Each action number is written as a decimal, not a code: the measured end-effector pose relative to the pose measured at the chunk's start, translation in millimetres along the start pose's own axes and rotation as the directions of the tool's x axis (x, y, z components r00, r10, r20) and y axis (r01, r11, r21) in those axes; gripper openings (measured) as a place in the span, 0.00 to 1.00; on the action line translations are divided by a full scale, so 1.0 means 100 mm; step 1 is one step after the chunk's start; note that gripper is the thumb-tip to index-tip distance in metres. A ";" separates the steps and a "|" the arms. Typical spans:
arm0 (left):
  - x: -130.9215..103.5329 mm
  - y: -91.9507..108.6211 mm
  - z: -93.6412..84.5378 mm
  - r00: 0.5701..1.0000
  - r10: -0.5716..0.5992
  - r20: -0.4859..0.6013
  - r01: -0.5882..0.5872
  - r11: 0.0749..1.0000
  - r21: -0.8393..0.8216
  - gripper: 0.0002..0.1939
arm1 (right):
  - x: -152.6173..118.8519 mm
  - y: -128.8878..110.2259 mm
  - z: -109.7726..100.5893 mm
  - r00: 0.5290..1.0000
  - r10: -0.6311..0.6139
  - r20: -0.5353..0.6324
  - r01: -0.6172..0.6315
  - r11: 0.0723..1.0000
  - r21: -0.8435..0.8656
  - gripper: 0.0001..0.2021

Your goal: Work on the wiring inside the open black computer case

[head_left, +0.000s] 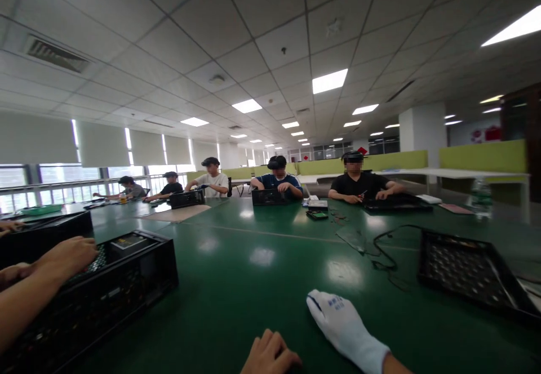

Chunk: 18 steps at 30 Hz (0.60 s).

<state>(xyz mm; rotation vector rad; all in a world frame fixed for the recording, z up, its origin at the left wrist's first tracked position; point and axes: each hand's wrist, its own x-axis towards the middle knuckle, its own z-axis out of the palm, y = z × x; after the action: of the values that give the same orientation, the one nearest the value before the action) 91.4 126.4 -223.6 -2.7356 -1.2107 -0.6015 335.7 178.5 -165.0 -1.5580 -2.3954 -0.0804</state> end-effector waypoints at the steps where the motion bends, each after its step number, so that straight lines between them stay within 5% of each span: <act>1: 0.00 0.00 0.00 1.000 -0.005 0.002 0.005 1.000 -0.012 0.14 | 0.00 0.03 0.03 0.999 -0.030 0.026 0.031 0.998 -0.046 0.25; 3: 0.01 -0.01 -0.02 0.999 0.030 0.042 -0.028 0.999 -0.042 0.15 | 0.01 0.08 0.08 0.997 -0.058 0.052 0.062 0.995 -0.079 0.28; 9: 0.01 -0.08 0.00 0.995 0.059 0.081 -0.054 0.996 -0.068 0.16 | 0.04 0.07 0.07 0.995 0.103 0.009 -0.104 0.986 0.133 0.23; 18: 0.01 -0.09 0.06 0.994 0.109 -0.024 -0.110 0.994 -0.016 0.15 | 0.05 0.11 0.04 0.999 0.038 0.034 -0.043 0.985 0.165 0.22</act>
<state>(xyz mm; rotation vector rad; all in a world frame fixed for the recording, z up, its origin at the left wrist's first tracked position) 87.0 134.6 -229.6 -2.7790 -1.0472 -0.6327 342.5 188.2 -168.9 -1.5405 -2.3261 0.1482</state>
